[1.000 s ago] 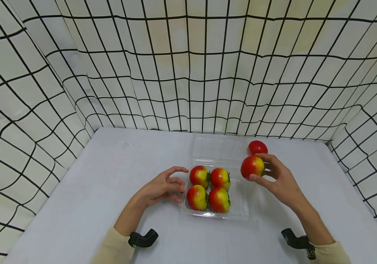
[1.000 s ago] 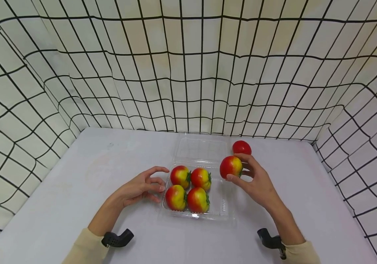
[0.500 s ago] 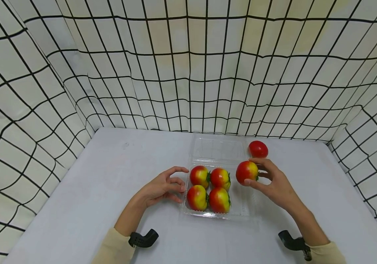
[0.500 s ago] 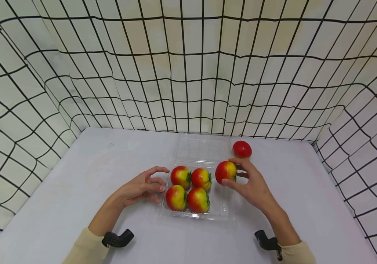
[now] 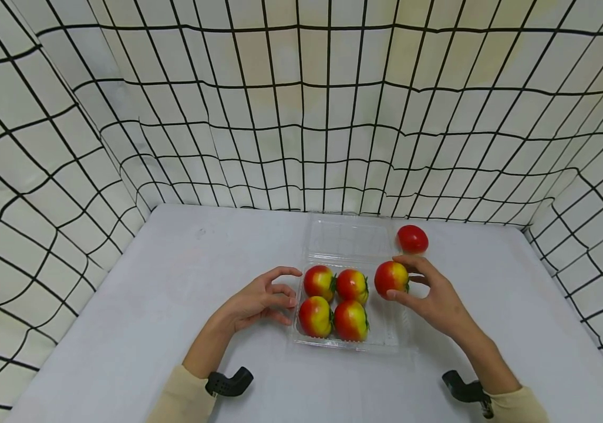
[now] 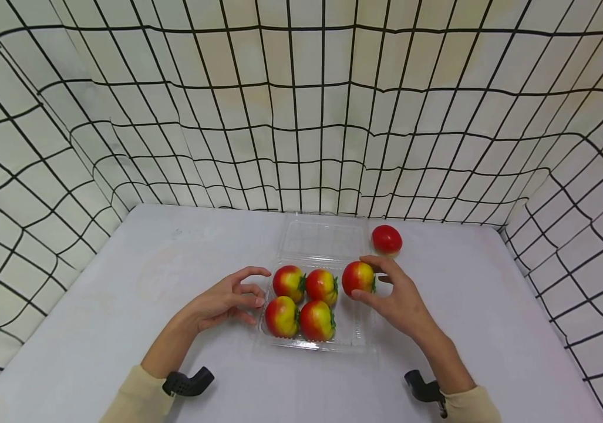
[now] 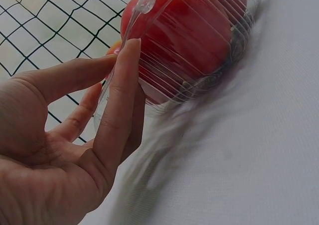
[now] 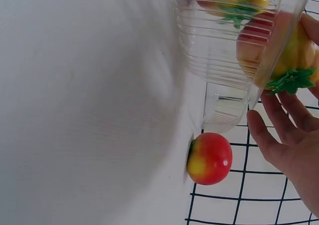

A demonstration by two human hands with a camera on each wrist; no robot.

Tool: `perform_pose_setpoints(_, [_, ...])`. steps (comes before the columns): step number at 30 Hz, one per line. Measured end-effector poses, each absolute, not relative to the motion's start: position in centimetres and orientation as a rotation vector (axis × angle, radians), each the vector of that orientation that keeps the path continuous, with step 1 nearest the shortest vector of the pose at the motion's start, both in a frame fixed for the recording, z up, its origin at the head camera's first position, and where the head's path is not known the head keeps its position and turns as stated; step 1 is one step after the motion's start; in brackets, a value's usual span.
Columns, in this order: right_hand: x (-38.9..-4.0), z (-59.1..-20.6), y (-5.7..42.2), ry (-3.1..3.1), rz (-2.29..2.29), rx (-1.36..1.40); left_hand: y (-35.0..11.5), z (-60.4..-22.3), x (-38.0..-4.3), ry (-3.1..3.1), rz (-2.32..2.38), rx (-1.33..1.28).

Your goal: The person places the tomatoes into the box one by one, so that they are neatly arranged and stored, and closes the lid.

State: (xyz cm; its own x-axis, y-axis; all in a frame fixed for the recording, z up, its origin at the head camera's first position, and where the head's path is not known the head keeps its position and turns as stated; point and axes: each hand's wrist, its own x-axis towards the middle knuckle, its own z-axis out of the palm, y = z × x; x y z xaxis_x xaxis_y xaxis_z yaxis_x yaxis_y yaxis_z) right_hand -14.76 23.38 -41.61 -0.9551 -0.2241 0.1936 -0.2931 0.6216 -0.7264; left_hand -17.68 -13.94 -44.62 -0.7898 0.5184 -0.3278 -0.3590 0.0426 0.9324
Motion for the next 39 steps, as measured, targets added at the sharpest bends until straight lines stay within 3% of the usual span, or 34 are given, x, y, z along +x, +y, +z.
perform_pose_setpoints(39, [-15.5,-43.5,22.2,-2.791,1.039,0.561,-14.0,-44.6,-17.6,1.702,1.813,0.152])
